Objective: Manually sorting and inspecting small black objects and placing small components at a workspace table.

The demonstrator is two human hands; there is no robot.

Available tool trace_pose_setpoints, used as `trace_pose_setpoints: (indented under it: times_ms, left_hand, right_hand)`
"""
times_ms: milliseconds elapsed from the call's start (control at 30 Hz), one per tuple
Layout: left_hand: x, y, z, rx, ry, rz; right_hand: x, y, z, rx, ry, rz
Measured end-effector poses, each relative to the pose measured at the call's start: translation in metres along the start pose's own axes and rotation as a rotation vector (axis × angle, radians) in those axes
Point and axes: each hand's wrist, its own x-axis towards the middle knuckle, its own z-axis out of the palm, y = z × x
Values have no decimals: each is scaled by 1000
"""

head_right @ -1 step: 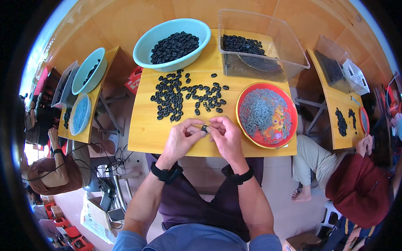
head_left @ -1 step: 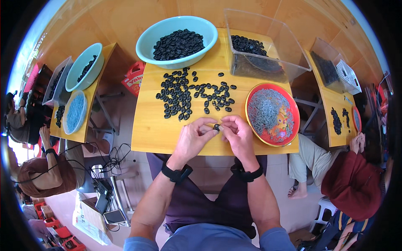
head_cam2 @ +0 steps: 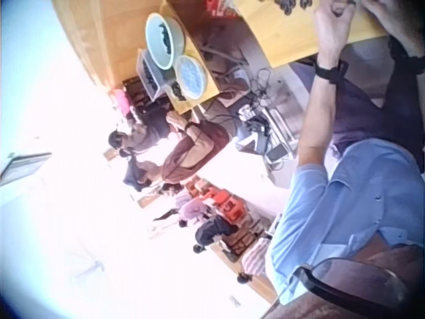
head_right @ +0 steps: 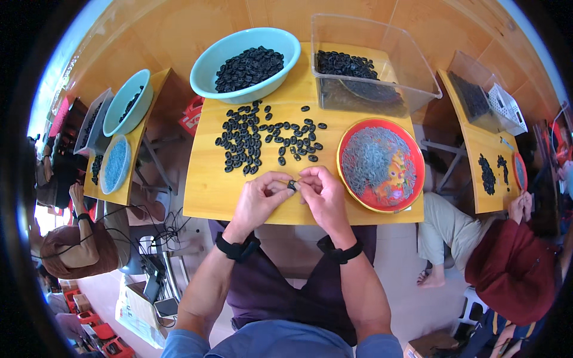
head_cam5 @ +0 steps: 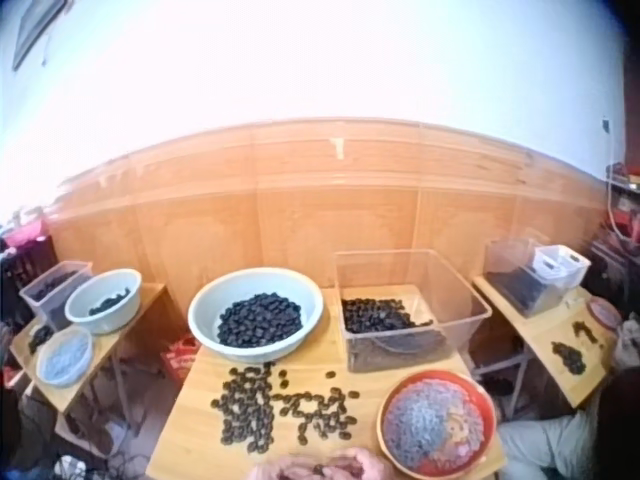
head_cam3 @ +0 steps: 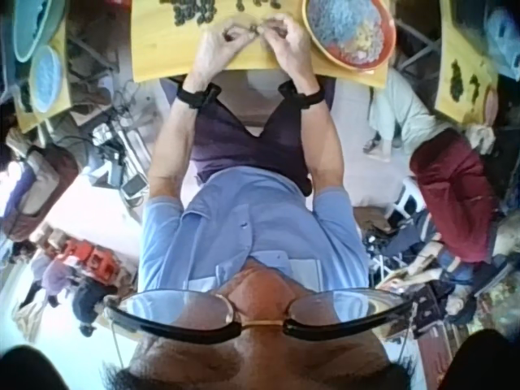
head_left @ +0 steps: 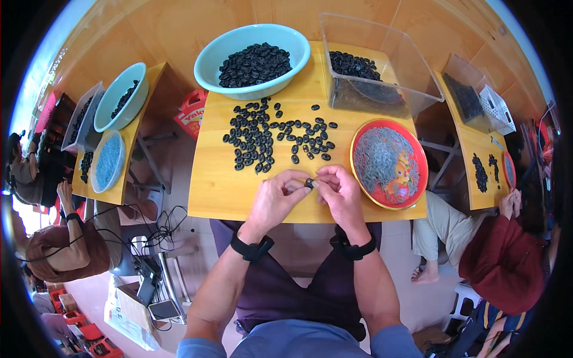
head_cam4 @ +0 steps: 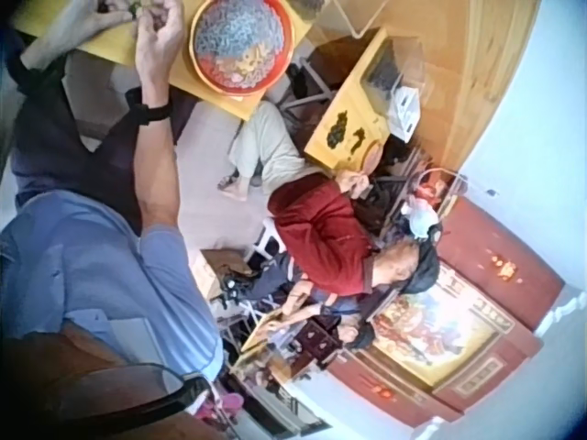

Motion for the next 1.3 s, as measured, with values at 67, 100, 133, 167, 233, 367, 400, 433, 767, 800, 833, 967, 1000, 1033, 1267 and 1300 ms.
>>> trace_pose_setpoints:
  times_ms: [67, 100, 133, 167, 233, 367, 400, 433, 767, 800, 833, 967, 1000, 1033, 1267, 1300]
  left_hand:
    - [2, -10, -2, 10, 18, 124]
    - [2, -3, -2, 80, 5, 175]
    - [3, 4, -3, 90, 6, 183]
    - [5, 9, -4, 160, -17, 215]
    - [3, 15, -3, 265, -57, 249]
    - [2, 5, 2, 379, -38, 294]
    - [1, 5, 0, 372, -15, 294]
    - [0, 5, -1, 366, 8, 293]
    - [0, 3, 3, 371, 27, 328]
    - [0, 4, 3, 374, 31, 308]
    - [1, 4, 3, 376, 35, 288]
    - [4, 3, 5, 377, 59, 313]
    - [4, 2, 4, 376, 62, 327]
    - [4, 3, 3, 375, 66, 341]
    - [0, -16, -3, 465, 86, 413]
    - [0, -13, 0, 421, 100, 461]
  right_hand:
    - [3, -1, -1, 106, -15, 3]
    - [1, -1, -6, 45, -36, 40]
    - [0, -2, -9, -15, -58, 77]
    - [2, -2, -9, -29, -55, 63]
    - [3, -2, -9, -45, -78, 54]
    - [4, 3, -7, -39, -104, 24]
    - [5, 2, -6, -35, -102, 23]
    - [5, 0, -5, -37, -109, 32]
    - [2, 0, -6, -86, -112, 30]
    - [2, 0, -7, -90, -115, 29]
    - [2, 0, -8, -82, -120, 37]
    - [4, -2, -8, -73, -128, 60]
    - [5, -1, -7, -78, -130, 59]
    - [5, -1, -7, -85, -127, 52]
    - [4, 7, -4, -219, -122, 42]
    - [6, 10, -8, -229, -111, 25]
